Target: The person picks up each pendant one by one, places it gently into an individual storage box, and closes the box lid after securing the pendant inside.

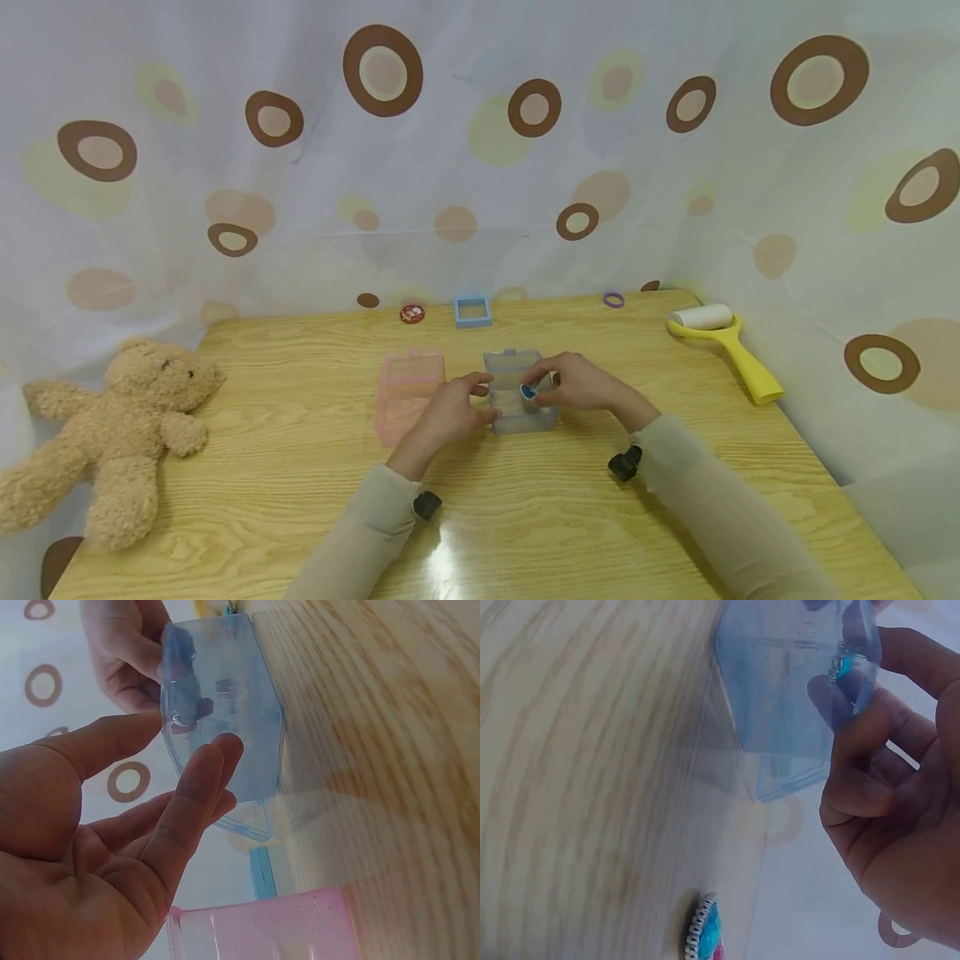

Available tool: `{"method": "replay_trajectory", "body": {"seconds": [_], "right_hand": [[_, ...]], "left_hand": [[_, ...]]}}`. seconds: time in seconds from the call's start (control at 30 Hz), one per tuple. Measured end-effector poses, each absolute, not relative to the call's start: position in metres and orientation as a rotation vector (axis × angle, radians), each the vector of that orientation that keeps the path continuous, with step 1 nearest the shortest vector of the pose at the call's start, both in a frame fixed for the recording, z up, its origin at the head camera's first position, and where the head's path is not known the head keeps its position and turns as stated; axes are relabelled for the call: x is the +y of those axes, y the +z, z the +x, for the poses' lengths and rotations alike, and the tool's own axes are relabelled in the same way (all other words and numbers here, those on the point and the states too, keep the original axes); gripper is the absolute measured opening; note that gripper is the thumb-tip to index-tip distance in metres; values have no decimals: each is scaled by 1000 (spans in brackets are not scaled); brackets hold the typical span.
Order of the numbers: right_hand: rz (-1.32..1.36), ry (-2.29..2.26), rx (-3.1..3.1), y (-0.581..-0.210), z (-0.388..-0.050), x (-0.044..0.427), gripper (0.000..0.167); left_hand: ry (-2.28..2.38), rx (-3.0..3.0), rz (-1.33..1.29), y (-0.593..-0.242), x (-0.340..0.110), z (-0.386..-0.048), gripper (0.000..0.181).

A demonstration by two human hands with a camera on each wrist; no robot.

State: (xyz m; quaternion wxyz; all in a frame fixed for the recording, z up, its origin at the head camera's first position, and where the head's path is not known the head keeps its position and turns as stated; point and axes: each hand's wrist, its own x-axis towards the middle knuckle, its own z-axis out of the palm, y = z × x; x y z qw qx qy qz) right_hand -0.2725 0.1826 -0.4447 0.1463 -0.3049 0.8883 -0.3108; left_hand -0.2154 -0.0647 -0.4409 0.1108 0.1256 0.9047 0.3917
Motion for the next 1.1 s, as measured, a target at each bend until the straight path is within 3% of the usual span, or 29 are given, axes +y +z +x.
{"method": "replay_trajectory", "body": {"seconds": [1.1], "right_hand": [[-964, -648, 2632, -452, -272, 168, 25]], "left_hand": [[1146, 2663, 373, -440, -65, -216, 57]]}}
